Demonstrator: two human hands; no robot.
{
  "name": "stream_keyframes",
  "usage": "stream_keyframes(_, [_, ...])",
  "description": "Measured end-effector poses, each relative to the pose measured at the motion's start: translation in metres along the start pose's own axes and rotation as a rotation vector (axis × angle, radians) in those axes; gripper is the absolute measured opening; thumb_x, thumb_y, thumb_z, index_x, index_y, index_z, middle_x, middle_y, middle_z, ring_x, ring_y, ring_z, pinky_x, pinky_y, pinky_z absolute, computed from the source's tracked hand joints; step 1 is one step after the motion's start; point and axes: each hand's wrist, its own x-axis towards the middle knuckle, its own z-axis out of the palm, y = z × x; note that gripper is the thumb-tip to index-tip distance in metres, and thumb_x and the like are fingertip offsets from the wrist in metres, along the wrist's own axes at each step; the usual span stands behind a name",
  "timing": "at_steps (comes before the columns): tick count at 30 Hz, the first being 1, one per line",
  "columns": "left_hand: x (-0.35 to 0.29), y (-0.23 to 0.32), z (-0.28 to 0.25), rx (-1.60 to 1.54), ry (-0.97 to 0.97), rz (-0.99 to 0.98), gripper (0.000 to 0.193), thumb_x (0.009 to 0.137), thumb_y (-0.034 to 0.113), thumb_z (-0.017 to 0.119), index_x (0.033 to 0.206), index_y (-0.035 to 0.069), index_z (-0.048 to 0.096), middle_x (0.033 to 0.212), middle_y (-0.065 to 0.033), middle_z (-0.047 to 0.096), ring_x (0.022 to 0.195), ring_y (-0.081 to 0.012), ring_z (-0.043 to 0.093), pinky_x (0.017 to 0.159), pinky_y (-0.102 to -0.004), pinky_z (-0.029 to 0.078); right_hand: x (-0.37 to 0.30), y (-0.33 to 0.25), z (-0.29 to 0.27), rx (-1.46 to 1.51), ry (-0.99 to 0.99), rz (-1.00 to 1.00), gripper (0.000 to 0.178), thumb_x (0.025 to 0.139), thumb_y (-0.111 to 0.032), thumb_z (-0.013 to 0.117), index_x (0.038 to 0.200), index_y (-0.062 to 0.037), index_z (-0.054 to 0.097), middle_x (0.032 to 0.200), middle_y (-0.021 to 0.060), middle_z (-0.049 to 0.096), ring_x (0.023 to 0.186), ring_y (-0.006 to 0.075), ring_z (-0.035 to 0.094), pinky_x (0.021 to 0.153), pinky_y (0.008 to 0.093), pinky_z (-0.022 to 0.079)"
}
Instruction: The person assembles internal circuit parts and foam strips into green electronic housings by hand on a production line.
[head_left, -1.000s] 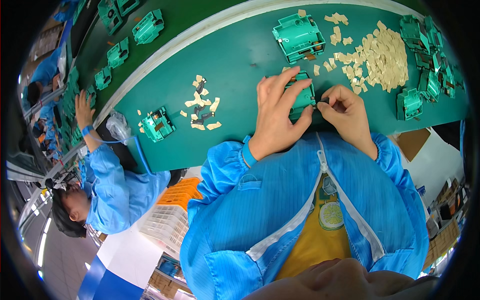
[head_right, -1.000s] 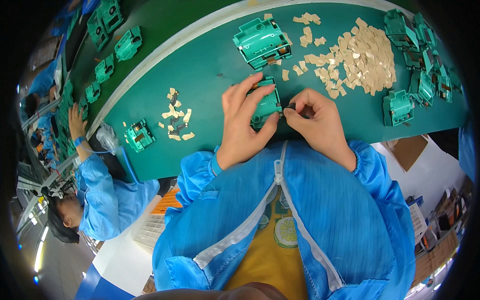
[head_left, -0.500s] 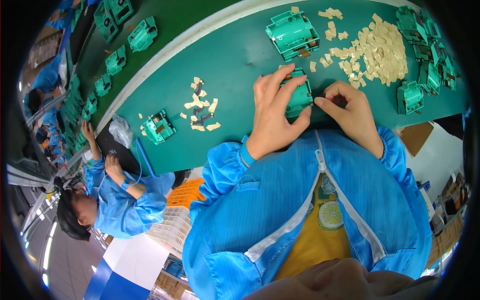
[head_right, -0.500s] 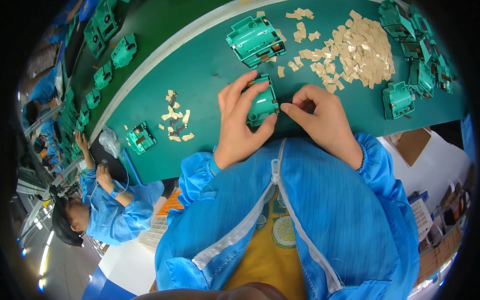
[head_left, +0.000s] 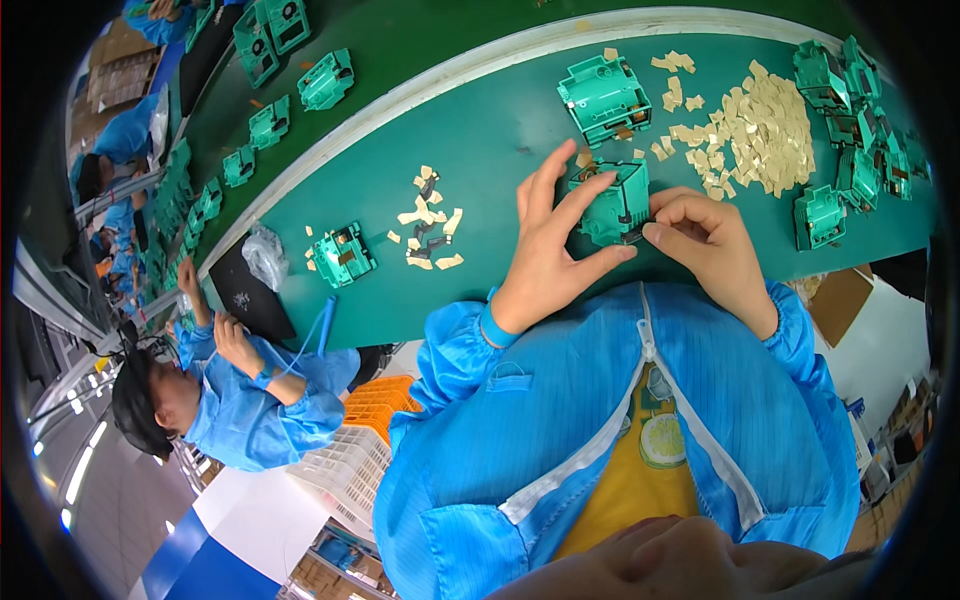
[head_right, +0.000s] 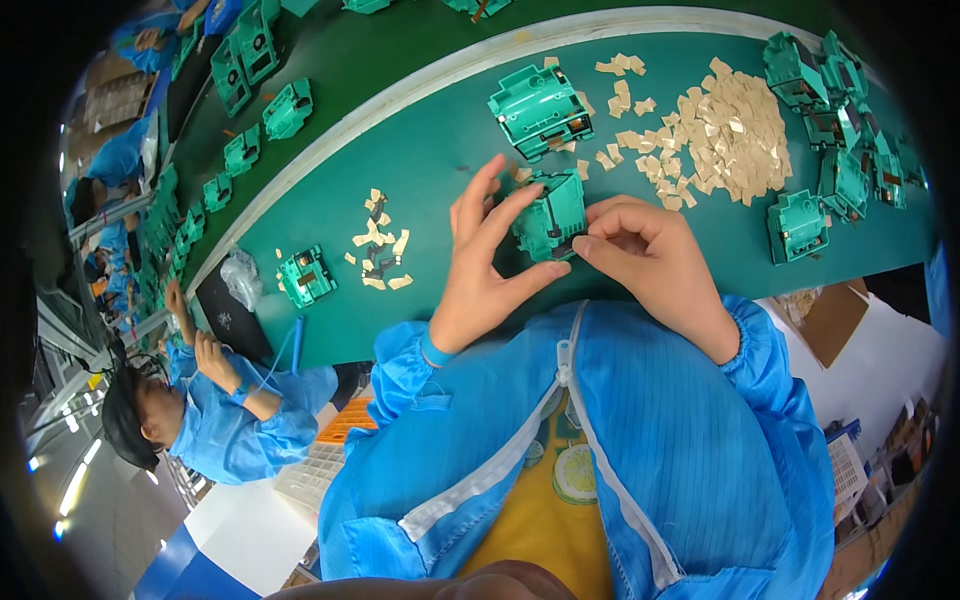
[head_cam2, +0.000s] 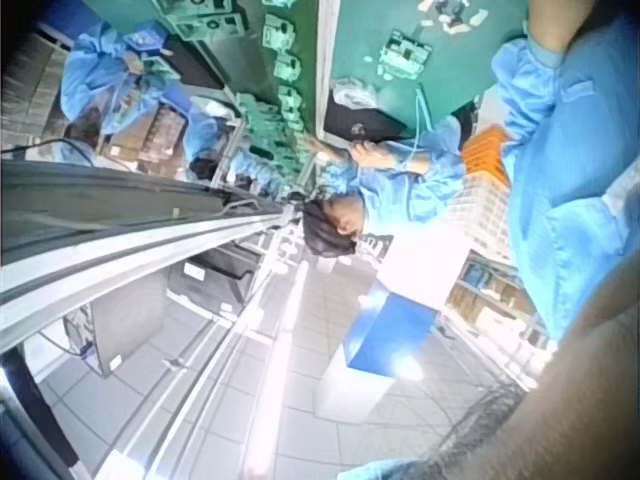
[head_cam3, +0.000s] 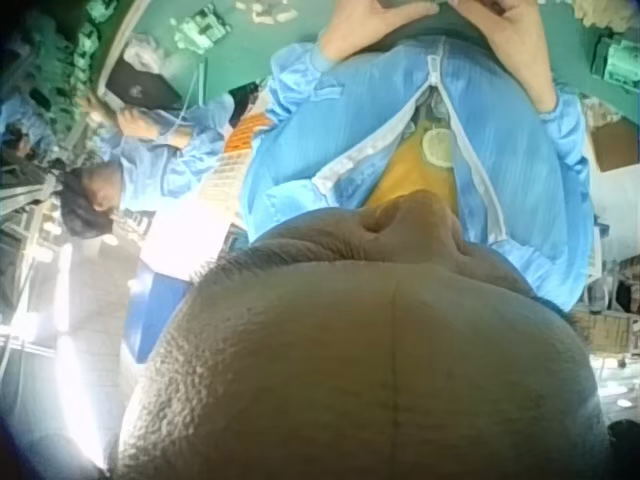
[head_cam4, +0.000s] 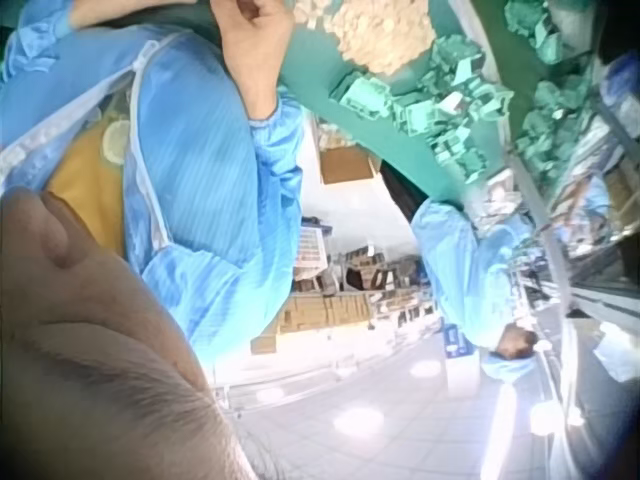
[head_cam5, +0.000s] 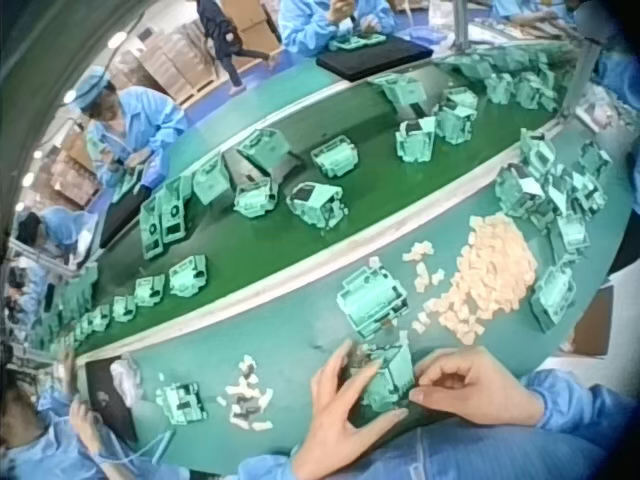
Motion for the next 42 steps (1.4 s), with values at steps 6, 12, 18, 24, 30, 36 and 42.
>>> stream_keyframes(6, [-0.011, 0.004, -0.008, -0.217, -0.085, -0.124, 0.068, 0.084, 0.015, 0.083, 0.147, 0.011, 0.057, 0.161, -0.0147, 0.038, 0.143, -0.0322, 0.045, 0.112, -0.0457, 0.043, -0.005, -0.011, 0.01, -0.261, 0.029, -0.035, 0.008, 0.091, 0.001, 0.074, 0.09, 0.0059, 0.068, 0.106, 0.0075, 0.067, 0.086, 0.0098, 0.065, 0.075, 0.0249, 0.052])
stream_keyframes(12, [-0.013, 0.007, -0.01, -0.225, -0.109, -0.203, 0.064, 0.088, 0.013, 0.079, 0.148, 0.01, 0.056, 0.161, -0.0123, 0.039, 0.144, -0.0293, 0.047, 0.108, -0.043, 0.048, -0.002, -0.014, 0.012, -0.318, 0.022, -0.036, 0.011, 0.09, -0.002, 0.075, 0.09, 0.0076, 0.069, 0.101, 0.0095, 0.067, 0.084, 0.0119, 0.066, 0.075, 0.0269, 0.054])
stream_keyframes(18, [-0.014, 0.009, -0.01, -0.331, -0.102, -0.259, 0.066, 0.085, 0.007, 0.078, 0.147, 0.01, 0.054, 0.16, -0.0118, 0.039, 0.142, -0.0286, 0.048, 0.109, -0.0455, 0.049, -0.003, -0.016, 0.016, -0.366, 0.019, -0.078, 0.011, 0.089, -0.001, 0.075, 0.088, 0.007, 0.068, 0.096, 0.0102, 0.067, 0.08, 0.0147, 0.067, 0.071, 0.0288, 0.055])
stream_keyframes(24, [-0.01, 0.017, -0.011, -0.349, -0.097, -0.306, 0.066, 0.083, -0.001, 0.072, 0.146, 0.008, 0.054, 0.158, -0.013, 0.041, 0.142, -0.0287, 0.049, 0.11, -0.0464, 0.05, -0.001, -0.016, 0.02, -0.397, 0.015, -0.118, 0.012, 0.088, -0.002, 0.075, 0.086, 0.0063, 0.067, 0.089, 0.0103, 0.066, 0.075, 0.0166, 0.066, 0.067, 0.0299, 0.054])
stream_keyframes(30, [-0.011, 0.016, -0.011, -0.362, -0.091, -0.309, 0.067, 0.082, -0.004, 0.069, 0.146, 0.007, 0.052, 0.158, -0.0138, 0.042, 0.142, -0.0293, 0.049, 0.11, -0.0473, 0.05, 0.0, -0.017, 0.023, -0.416, 0.015, -0.143, 0.013, 0.088, -0.002, 0.075, 0.085, 0.0057, 0.065, 0.086, 0.0113, 0.065, 0.074, 0.0189, 0.066, 0.065, 0.0302, 0.054])
stream_keyframes(36, [-0.011, 0.017, -0.01, -0.359, -0.088, -0.318, 0.067, 0.084, -0.002, 0.069, 0.147, 0.007, 0.052, 0.158, -0.0137, 0.043, 0.142, -0.0291, 0.049, 0.11, -0.0469, 0.05, -0.001, -0.017, 0.025, -0.423, 0.015, -0.158, 0.014, 0.089, -0.002, 0.074, 0.085, 0.0066, 0.064, 0.087, 0.012, 0.065, 0.074, 0.0201, 0.066, 0.066, 0.0317, 0.055])
stream_keyframes(42, [-0.012, 0.014, -0.01, -0.371, -0.079, -0.311, 0.067, 0.084, 0.0, 0.069, 0.148, 0.007, 0.052, 0.157, -0.0134, 0.044, 0.142, -0.0283, 0.049, 0.11, -0.0463, 0.049, 0.0, -0.016, 0.026, -0.417, 0.019, -0.185, 0.012, 0.091, -0.001, 0.071, 0.087, 0.0073, 0.063, 0.086, 0.0129, 0.064, 0.073, 0.0214, 0.067, 0.066, 0.0325, 0.055])
